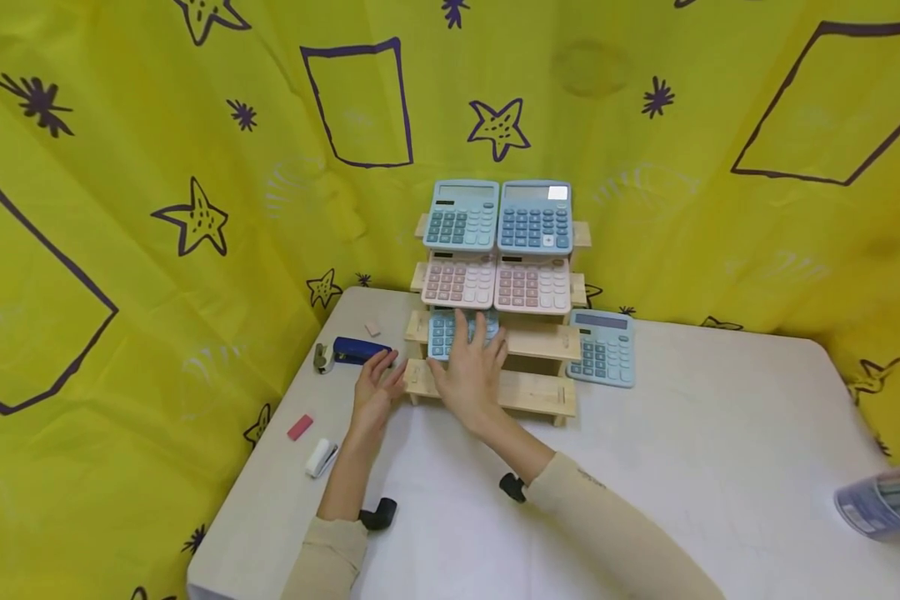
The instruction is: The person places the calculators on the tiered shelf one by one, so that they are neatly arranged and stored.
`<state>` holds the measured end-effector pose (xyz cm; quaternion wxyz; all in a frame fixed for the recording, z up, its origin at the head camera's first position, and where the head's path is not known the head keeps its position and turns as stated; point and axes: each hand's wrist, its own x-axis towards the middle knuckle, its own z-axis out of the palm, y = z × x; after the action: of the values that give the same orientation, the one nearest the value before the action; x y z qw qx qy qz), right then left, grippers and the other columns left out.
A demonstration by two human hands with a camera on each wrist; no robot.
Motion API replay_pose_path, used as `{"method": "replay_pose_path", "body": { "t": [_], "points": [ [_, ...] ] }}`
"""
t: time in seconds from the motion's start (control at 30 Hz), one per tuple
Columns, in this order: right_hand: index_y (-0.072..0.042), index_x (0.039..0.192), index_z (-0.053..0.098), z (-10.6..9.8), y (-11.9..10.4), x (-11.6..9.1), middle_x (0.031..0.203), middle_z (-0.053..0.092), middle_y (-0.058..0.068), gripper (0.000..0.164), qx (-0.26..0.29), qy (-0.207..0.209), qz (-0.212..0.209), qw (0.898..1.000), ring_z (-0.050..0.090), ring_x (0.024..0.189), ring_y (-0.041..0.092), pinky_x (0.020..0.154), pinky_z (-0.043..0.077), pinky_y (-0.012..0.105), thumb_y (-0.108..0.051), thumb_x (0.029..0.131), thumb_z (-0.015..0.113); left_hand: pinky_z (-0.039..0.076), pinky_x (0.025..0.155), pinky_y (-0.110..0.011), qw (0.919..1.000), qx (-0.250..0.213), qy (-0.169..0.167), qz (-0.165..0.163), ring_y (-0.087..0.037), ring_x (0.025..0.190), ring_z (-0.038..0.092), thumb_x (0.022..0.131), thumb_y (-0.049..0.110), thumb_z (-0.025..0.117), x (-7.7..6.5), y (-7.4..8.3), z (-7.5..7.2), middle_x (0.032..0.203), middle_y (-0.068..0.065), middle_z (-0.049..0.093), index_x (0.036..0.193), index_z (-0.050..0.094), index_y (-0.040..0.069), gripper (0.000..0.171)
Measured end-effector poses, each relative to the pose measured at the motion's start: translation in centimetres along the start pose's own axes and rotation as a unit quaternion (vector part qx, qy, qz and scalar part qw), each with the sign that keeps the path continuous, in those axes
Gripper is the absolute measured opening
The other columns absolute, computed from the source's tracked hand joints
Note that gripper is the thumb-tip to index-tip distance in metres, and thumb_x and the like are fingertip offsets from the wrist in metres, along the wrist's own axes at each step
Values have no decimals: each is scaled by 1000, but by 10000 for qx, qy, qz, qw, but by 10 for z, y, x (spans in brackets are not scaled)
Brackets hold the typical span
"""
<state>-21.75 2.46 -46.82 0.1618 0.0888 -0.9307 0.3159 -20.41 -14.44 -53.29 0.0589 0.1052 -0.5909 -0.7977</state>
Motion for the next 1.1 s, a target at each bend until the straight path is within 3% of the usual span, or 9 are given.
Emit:
{"method": "replay_pose_path", "body": {
  "t": [0.23, 0.37, 0.47, 0.67, 0.83, 0.97, 1.1],
  "points": [
    [-5, 157, 38, 5, -5, -4, 163, 27, 30, 91, 188, -8, -179, 9997, 15, 145, 70, 120, 16, 73, -32, 85, 88, 54, 103, -30, 10000, -81, -16, -37, -37, 142, 51, 91, -27, 52, 0, -1, 1, 161, -18, 41, 156, 33, 1, 74],
    [-5, 156, 41, -6, 4, -11, 164, 28, 28, 89, 311, -28, -222, 9993, 21, 147, 64, 121, 17, 71, -33, 85, 88, 54, 101, -28, 10000, -59, 0, -45, -37, 141, 51, 91, -27, 53, 0, 0, 1, 160, -18, 41, 156, 34, 1, 74],
    [-2, 151, 47, -19, 17, -18, 161, 34, 27, 84, 512, 216, -450, 9974, 28, 147, 58, 121, 20, 70, -29, 84, 89, 54, 103, -29, 10000, -56, -6, -45, -38, 141, 51, 91, -27, 53, 0, -1, 1, 160, -19, 41, 156, 34, 1, 74],
    [3, 138, 58, -50, 61, -30, 149, 51, 25, 67, 845, 1265, -947, 9838, 43, 141, 47, 116, 36, 64, -16, 81, 89, 51, 106, -32, 10000, -2, -11, -4, -38, 142, 50, 92, -27, 52, 1, -1, -2, 161, -19, 40, 157, 33, 1, 73],
    [4, 137, 59, -73, 108, -33, 143, 53, 25, 55, 934, 1889, -790, 9743, 49, 133, 44, 103, 44, 60, -8, 88, 80, 50, 109, -35, 10000, -5, -32, 51, -39, 143, 49, 93, -26, 52, 1, -1, -4, 161, -20, 39, 157, 32, -1, 72],
    [5, 140, 55, -88, 147, -33, 146, 49, 27, 46, 673, 1886, -464, 9786, 47, 131, 49, 95, 44, 63, -5, 97, 69, 49, 110, -35, 10000, -8, -88, 14, -38, 143, 48, 93, -25, 52, 1, -3, -3, 162, -19, 39, 158, 30, -1, 72],
    [7, 145, 47, -96, 179, -31, 149, 42, 32, 47, 332, 1478, 26, 9885, 45, 128, 55, 95, 40, 68, -7, 103, 61, 49, 109, -35, 10000, 1, -90, -27, -39, 143, 49, 93, -26, 52, 1, -4, -1, 162, -20, 38, 158, 30, 0, 73]
  ]
}}
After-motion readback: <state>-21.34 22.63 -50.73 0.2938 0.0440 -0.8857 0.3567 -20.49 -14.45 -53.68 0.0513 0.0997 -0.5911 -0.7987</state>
